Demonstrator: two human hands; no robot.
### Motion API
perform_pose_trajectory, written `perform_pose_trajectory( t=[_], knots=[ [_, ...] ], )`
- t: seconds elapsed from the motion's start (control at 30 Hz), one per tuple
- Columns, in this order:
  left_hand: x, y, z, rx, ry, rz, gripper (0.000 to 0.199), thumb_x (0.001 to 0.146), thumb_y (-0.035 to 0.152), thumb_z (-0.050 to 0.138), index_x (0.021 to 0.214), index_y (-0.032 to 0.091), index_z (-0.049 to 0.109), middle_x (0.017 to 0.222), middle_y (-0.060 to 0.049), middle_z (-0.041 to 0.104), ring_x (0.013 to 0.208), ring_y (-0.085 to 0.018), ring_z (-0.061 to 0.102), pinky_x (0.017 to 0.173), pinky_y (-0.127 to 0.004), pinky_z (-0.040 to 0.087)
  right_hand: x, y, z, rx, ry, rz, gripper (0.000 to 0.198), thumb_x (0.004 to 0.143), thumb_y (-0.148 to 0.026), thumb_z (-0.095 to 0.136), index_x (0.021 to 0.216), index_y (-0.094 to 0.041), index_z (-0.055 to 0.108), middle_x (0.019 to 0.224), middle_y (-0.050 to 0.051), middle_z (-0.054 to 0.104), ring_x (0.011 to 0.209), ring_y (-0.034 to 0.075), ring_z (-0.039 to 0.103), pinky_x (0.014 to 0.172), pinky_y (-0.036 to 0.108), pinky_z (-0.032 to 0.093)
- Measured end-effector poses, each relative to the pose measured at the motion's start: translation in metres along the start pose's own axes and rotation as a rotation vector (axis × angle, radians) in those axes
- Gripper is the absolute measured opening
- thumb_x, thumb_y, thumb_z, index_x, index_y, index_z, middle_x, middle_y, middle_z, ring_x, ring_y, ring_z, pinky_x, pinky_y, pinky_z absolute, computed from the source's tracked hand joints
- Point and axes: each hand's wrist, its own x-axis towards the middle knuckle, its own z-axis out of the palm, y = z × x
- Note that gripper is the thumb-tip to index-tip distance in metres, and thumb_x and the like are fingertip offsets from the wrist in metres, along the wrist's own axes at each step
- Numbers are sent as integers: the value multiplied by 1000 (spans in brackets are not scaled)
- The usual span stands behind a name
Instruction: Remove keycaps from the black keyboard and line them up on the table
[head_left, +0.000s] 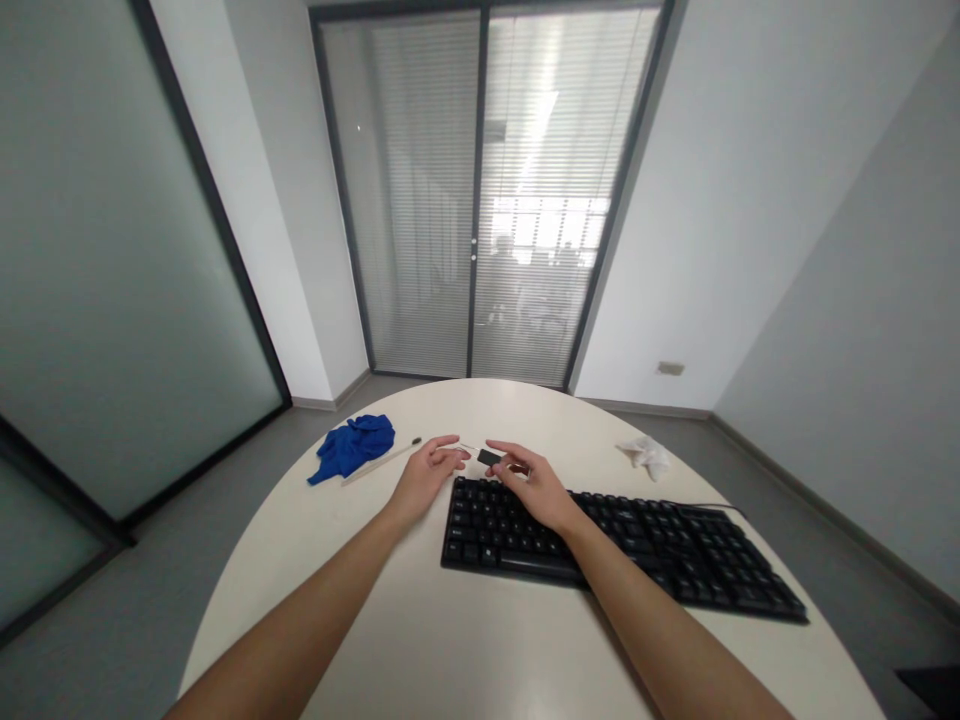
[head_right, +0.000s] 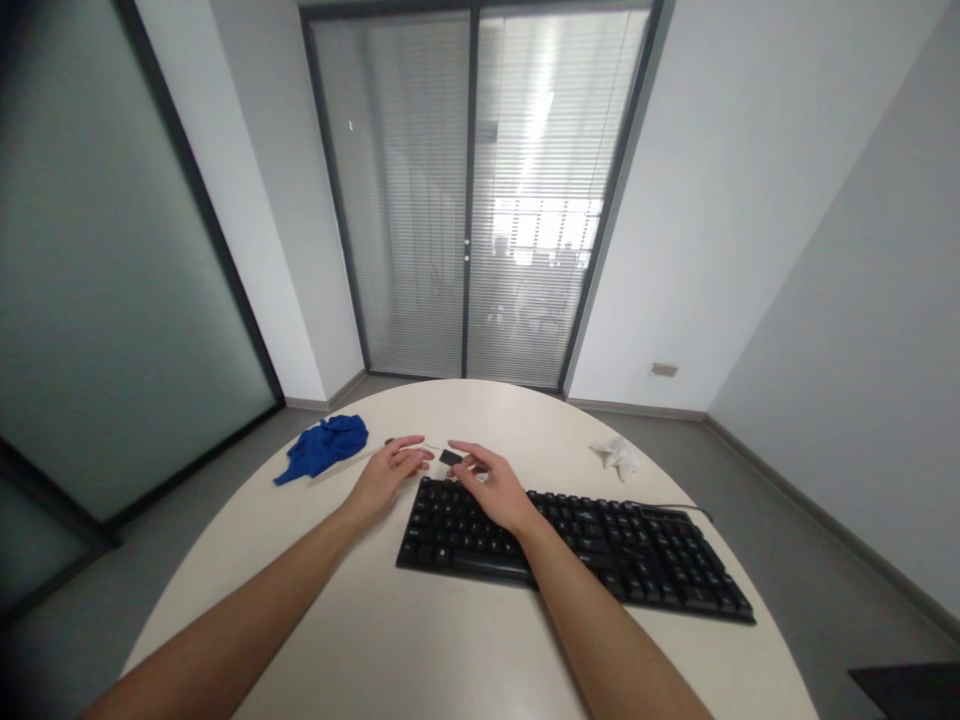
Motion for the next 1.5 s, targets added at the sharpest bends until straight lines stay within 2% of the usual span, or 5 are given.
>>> perform_pose_trajectory(
  t=[0.17, 0.37, 0.6, 1.3, 1.5],
  knots=[
    [2, -5, 5, -44, 86, 37, 34, 71, 37, 75, 93, 18, 58, 83, -4, 70, 78, -18, 68, 79, -32, 51, 2, 1, 3, -205, -65, -19, 30, 91, -42, 55, 108, -23, 71, 97, 5, 74, 93, 22, 67, 87, 36, 49],
    [-4, -1, 12, 107, 2, 84, 19, 78, 32, 68, 87, 16, 67, 85, -6, 71, 83, -19, 66, 82, -31, 49, 2, 0, 5, -353, -136, -110, 26, 93, -39, 54, 105, -25, 73, 99, 4, 74, 94, 21, 65, 87, 34, 49],
    [10, 5, -12, 71, 202, 141, 30, 78, 45, 65, 88, 17, 62, 91, -4, 66, 83, -18, 65, 76, -30, 54, 1, 4, 9, -497, -117, -17, 30, 89, -40, 58, 112, -23, 70, 110, 6, 72, 103, 23, 64, 94, 38, 47],
    [-1, -2, -9, 293, -89, 150, 18, 83, 34, 63, 91, 19, 66, 91, -6, 69, 89, -20, 64, 81, -30, 50, 4, 3, 9, -502, -215, -51, 29, 93, -34, 51, 115, -27, 69, 114, 3, 71, 106, 22, 64, 95, 37, 48],
    [1, -10, -9, 148, -124, 80, 21, 83, 37, 63, 91, 18, 62, 89, -7, 72, 90, -21, 68, 84, -32, 50, 4, -1, 9, -499, -270, -82, 31, 96, -31, 46, 120, -30, 66, 119, 1, 69, 110, 22, 64, 96, 37, 48]
  ],
)
